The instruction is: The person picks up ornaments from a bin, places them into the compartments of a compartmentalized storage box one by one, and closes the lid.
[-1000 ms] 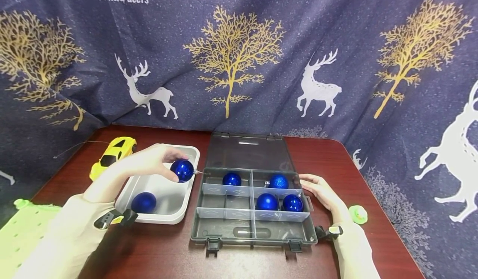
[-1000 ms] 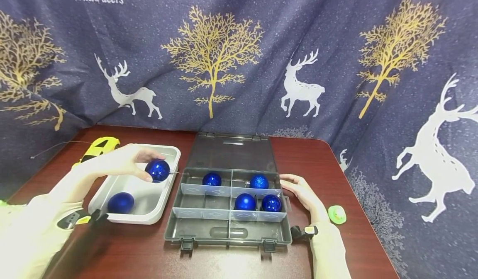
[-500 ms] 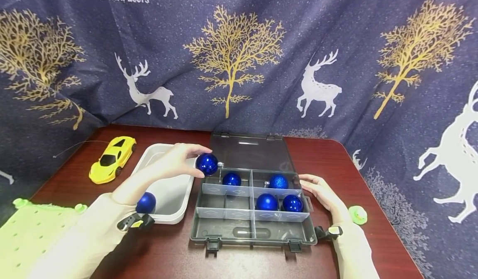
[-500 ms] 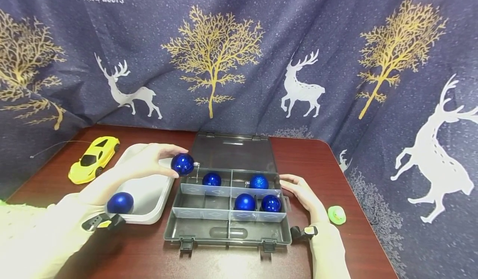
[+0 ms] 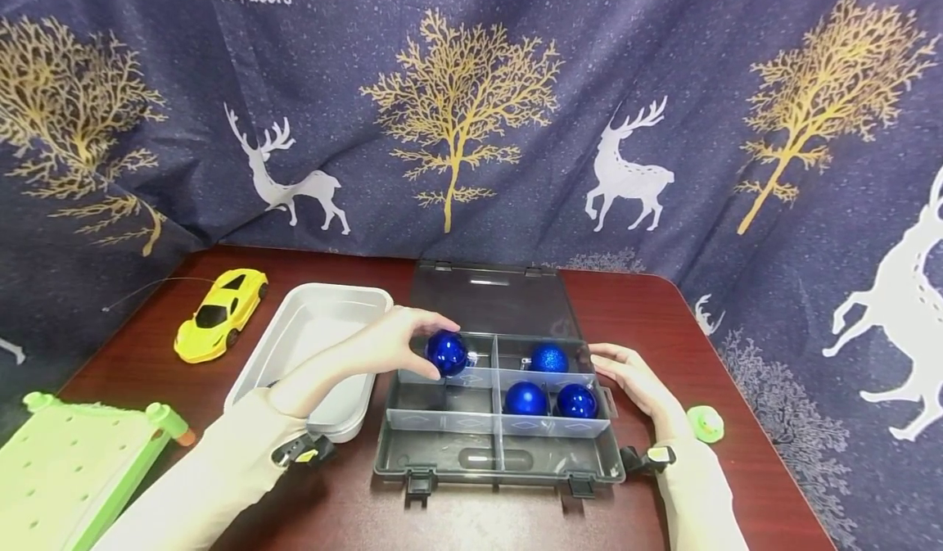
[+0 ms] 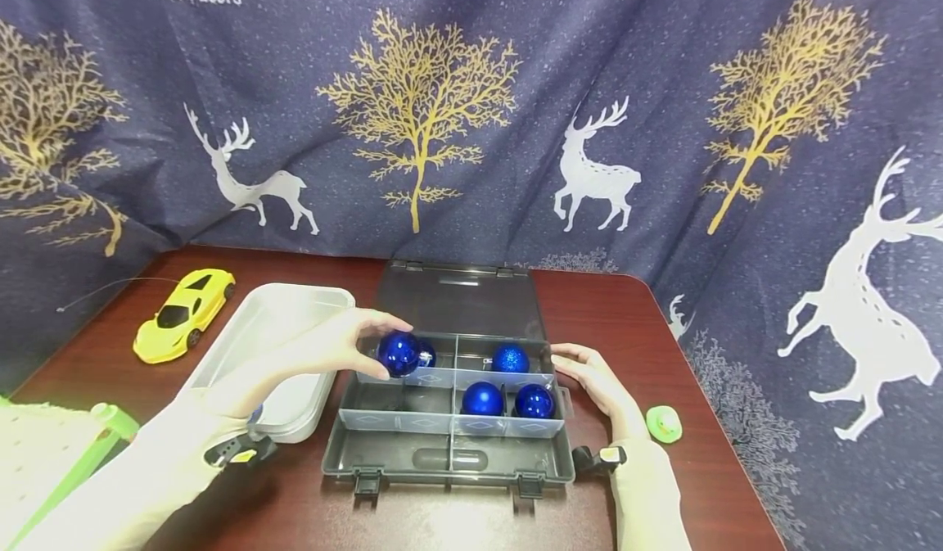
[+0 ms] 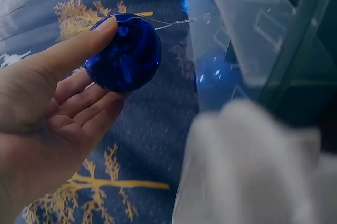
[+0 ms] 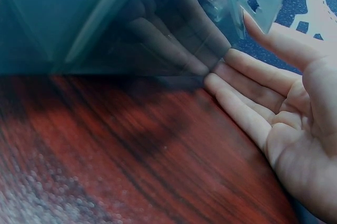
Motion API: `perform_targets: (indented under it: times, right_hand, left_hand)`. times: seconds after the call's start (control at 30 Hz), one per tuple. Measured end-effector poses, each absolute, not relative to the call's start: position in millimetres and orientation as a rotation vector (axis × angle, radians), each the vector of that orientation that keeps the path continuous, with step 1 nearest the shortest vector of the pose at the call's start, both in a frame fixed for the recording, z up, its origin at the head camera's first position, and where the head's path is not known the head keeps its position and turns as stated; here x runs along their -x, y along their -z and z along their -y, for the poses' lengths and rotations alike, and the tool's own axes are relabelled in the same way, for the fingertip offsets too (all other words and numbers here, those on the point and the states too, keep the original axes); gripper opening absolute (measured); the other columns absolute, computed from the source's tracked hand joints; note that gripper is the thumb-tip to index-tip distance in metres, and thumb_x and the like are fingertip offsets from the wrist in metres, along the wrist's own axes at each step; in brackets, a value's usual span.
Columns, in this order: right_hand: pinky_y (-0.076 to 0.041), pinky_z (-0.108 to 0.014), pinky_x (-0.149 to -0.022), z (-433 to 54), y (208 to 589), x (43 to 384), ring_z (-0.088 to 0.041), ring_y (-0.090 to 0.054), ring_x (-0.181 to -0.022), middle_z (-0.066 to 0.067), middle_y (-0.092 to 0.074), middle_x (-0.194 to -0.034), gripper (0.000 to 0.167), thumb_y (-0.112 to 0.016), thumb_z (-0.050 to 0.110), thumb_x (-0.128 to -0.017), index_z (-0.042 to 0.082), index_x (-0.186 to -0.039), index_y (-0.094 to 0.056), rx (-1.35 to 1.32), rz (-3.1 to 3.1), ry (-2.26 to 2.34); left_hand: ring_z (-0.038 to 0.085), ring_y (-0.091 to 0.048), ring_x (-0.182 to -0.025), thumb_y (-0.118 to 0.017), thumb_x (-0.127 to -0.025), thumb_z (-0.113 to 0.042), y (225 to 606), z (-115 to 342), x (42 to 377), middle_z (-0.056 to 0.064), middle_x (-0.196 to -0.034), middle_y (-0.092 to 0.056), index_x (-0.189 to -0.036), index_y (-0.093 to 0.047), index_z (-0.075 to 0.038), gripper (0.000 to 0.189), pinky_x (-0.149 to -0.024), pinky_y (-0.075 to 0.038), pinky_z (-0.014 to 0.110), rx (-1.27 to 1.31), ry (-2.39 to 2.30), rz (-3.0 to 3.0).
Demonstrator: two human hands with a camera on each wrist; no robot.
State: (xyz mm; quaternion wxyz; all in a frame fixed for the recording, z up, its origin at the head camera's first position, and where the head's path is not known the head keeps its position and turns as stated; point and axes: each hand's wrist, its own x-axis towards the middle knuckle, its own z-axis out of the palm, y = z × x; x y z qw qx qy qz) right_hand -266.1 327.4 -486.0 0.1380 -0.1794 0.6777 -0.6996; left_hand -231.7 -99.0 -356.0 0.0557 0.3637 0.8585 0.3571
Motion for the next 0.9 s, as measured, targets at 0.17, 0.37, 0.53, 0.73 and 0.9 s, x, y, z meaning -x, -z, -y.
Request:
perform_targets:
  times: [0.17, 0.37, 0.53, 0.73, 0.9]
  right_hand:
    - [-0.055, -0.020, -0.085, -328.0, 485.8, 266.3, -0.007, -0.070, -0.096, 0.004, -0.073, -0.107, 0.028, -0.046, -0.002, -0.099, 0.005, -0.119, -0.064, 0.529, -1.944, 2.029]
    - [-0.055, -0.020, -0.085, -327.3, 485.7, 265.4, -0.006, -0.069, -0.096, 0.005, -0.072, -0.108, 0.027, -0.046, -0.002, -0.099, 0.006, -0.119, -0.062, 0.524, -1.929, 2.031]
    - [-0.055, -0.018, -0.084, -327.0, 485.5, 264.4, -0.003, -0.067, -0.097, 0.007, -0.071, -0.108, 0.030, -0.044, -0.003, -0.099, 0.013, -0.115, -0.064, 0.520, -1.921, 2.035]
    - [-0.055, -0.019, -0.084, -326.1, 483.2, 263.8, -0.004, -0.069, -0.095, 0.007, -0.072, -0.106, 0.029, -0.047, -0.001, -0.098, 0.016, -0.113, -0.066, 0.508, -1.940, 2.032]
    - [-0.055, -0.019, -0.084, -326.5, 482.8, 263.9, -0.005, -0.069, -0.095, 0.005, -0.073, -0.107, 0.029, -0.047, -0.001, -0.098, 0.014, -0.114, -0.066, 0.508, -1.931, 2.035]
  left_hand:
    - [0.026, -0.066, -0.113, -0.087, -0.072, -0.015, 361.9, 87.3, 229.6, 0.013, -0.120, -0.069, -0.124, -0.064, -0.001, 0.058, -0.100, -0.050, 0.042, -1.162, -1.014, -2.595]
    - [0.028, -0.065, -0.114, -0.087, -0.072, -0.016, 368.8, 77.0, 228.4, 0.014, -0.121, -0.069, -0.124, -0.064, 0.000, 0.059, -0.099, -0.051, 0.040, -1.127, -0.968, -2.565]
    - [0.029, -0.066, -0.113, -0.087, -0.072, -0.018, 373.7, 70.0, 226.5, 0.014, -0.121, -0.069, -0.124, -0.065, -0.001, 0.058, -0.098, -0.052, 0.041, -1.051, -0.920, -2.561]
    - [0.029, -0.064, -0.116, -0.087, -0.072, -0.017, 376.5, 61.9, 224.5, 0.013, -0.123, -0.068, -0.124, -0.064, 0.000, 0.059, -0.100, -0.050, 0.043, -1.009, -0.891, -2.563]
    - [0.028, -0.063, -0.117, -0.088, -0.071, -0.016, 379.0, 57.7, 224.3, 0.012, -0.123, -0.068, -0.123, -0.065, -0.001, 0.059, -0.101, -0.049, 0.043, -1.004, -0.852, -2.569]
